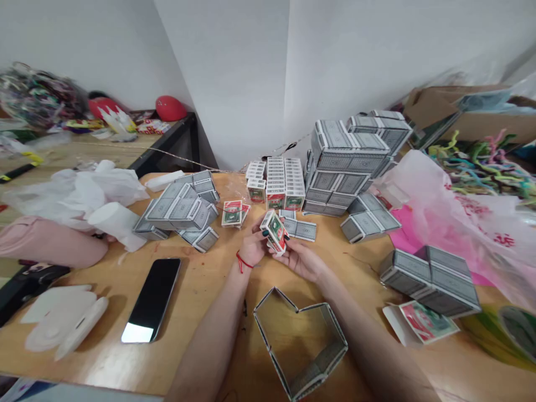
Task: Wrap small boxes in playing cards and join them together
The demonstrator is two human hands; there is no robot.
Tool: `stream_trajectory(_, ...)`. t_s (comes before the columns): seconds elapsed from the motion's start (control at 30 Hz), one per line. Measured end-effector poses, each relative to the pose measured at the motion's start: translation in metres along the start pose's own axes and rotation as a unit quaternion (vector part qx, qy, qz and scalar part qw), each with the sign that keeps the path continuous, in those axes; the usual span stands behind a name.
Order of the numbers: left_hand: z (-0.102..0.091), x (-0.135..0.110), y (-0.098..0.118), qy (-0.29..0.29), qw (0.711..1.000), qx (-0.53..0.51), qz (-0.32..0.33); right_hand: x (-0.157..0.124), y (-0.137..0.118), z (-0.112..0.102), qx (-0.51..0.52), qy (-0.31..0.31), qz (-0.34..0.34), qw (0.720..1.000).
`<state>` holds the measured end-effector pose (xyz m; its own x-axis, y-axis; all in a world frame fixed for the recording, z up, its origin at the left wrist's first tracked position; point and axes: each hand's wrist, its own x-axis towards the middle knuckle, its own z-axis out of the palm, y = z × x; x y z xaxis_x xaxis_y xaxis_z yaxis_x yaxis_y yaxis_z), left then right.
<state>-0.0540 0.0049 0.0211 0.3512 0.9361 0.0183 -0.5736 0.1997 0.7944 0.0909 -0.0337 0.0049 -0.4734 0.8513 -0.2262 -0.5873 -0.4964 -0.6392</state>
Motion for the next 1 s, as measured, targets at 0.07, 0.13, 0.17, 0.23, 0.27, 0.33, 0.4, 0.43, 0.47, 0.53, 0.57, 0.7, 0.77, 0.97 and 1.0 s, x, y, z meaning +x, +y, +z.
stream_trajectory(0.07,0.0,-0.0004,0.0005,-0.015,0.999,-0.045,-0.002,0.0001,0.0008,-0.001,0.023,-0.007,0.006,1.0)
stream_trajectory(0.13,-0.0004,-0.0004,0.0004,-0.023,0.997,-0.076,0.001,0.0004,0.0015,-0.0016,0.038,-0.01,0.007,0.999)
stream_trajectory(0.17,-0.0008,-0.0002,0.0002,-0.025,0.996,-0.086,0.003,0.0005,0.0017,-0.0017,0.043,-0.01,0.006,0.999)
stream_trajectory(0.23,-0.0022,0.0001,-0.0003,-0.024,0.995,-0.098,0.003,0.0008,0.0018,-0.0019,0.047,-0.009,0.007,0.999)
stream_trajectory(0.27,-0.003,0.0002,-0.0006,-0.023,0.995,-0.1,0.003,0.001,0.0017,-0.0019,0.048,-0.007,0.008,0.999)
stream_trajectory(0.33,-0.0046,-0.0001,-0.0009,-0.02,0.995,-0.099,0.005,0.0011,0.0016,-0.0018,0.048,-0.003,0.011,0.999)
stream_trajectory(0.4,-0.0059,-0.0008,-0.0009,-0.014,0.995,-0.101,0.009,0.0009,0.0015,-0.0016,0.046,0.001,0.01,0.999)
stream_trajectory(0.43,-0.0064,-0.0011,-0.0008,-0.008,0.995,-0.103,0.013,0.0007,0.0015,-0.0016,0.046,0.004,0.008,0.999)
stream_trajectory(0.47,-0.0066,-0.0012,-0.0005,0.0,0.994,-0.103,0.018,0.0005,0.0015,-0.0015,0.045,0.009,0.003,0.999)
stream_trajectory(0.53,-0.0068,-0.0012,0.0004,0.019,0.994,-0.099,0.031,0.0,0.0015,-0.0013,0.046,0.02,-0.007,0.999)
stream_trajectory(0.57,-0.0068,-0.001,0.001,0.027,0.994,-0.096,0.037,-0.0002,0.0014,-0.0012,0.048,0.025,-0.01,0.999)
stream_trajectory(0.7,-0.0067,-0.0001,0.0038,0.039,0.993,-0.101,0.041,-0.0009,0.0005,0.0003,0.048,0.022,-0.003,0.999)
stream_trajectory(0.77,-0.007,0.0,0.0039,0.022,0.993,-0.107,0.034,-0.0011,0.0001,0.002,0.046,0.021,-0.001,0.999)
stream_trajectory(0.97,-0.008,-0.0004,-0.0003,0.02,0.995,-0.095,0.003,-0.0031,-0.0005,0.0064,0.02,0.03,-0.006,0.999)
stream_trajectory(1.0,-0.0078,-0.0007,0.0001,0.036,0.995,-0.093,0.0,-0.0037,-0.0007,0.0065,0.015,0.033,-0.006,0.999)
